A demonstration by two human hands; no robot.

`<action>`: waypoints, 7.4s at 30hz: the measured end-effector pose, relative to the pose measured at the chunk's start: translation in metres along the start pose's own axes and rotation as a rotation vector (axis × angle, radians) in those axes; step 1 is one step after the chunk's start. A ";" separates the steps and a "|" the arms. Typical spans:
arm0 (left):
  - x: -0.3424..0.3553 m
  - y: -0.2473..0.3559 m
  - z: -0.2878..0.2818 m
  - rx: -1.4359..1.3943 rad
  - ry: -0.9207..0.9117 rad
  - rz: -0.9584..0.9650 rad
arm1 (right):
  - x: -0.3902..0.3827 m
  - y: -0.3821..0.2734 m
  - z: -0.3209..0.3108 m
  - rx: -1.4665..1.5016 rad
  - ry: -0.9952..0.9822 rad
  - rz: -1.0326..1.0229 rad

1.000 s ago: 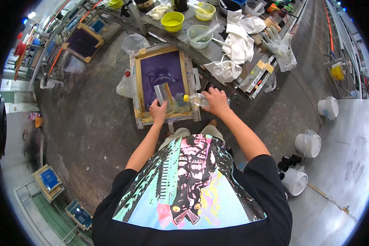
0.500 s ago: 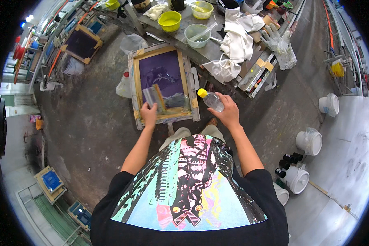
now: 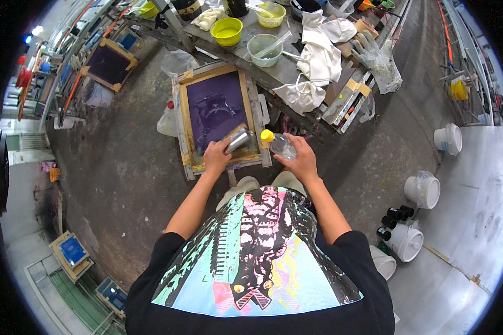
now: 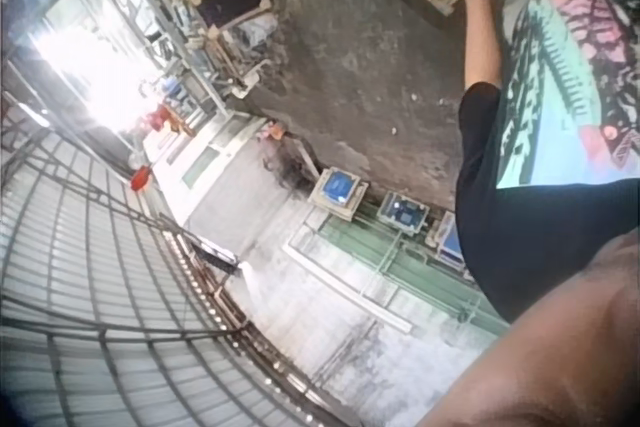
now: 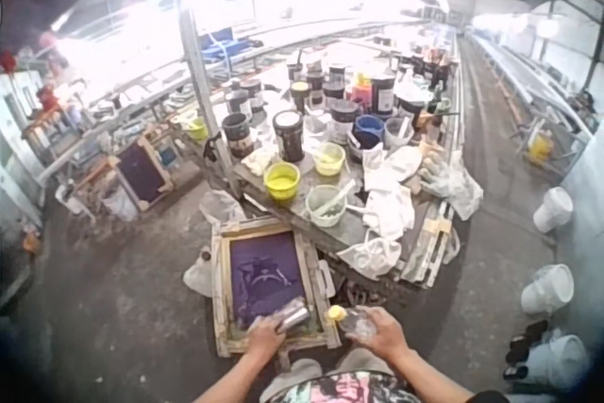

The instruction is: The person performs screen printing on purple fabric pieces laid out on a table. They use a squeegee to pull purple ink across a screen frame, then lift the frame and move to a side table to add more ink from a bottle before returning to continue printing.

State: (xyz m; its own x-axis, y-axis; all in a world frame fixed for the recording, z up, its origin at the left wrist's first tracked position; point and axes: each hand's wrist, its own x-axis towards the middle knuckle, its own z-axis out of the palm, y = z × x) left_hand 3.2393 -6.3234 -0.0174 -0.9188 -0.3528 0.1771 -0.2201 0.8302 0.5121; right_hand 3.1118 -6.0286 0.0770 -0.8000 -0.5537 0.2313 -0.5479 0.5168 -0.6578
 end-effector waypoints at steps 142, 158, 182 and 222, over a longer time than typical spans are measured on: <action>0.101 0.002 -0.048 0.086 -0.444 0.466 | -0.037 0.016 -0.031 0.085 0.019 0.114; -0.001 -0.021 -0.020 -0.286 0.267 -0.580 | -0.029 0.021 -0.040 0.117 0.015 0.133; -0.009 -0.042 -0.044 0.032 0.243 -0.642 | -0.019 0.009 -0.028 0.089 -0.152 0.101; 0.026 0.015 0.012 -0.460 0.321 -0.566 | 0.040 0.010 0.001 -0.192 -0.416 -0.114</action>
State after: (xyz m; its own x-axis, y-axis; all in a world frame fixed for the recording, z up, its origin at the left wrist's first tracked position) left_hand 3.2087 -6.3149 -0.0154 -0.5538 -0.8325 -0.0162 -0.4031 0.2511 0.8801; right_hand 3.0750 -6.0462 0.0787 -0.5873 -0.8085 -0.0378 -0.6935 0.5268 -0.4915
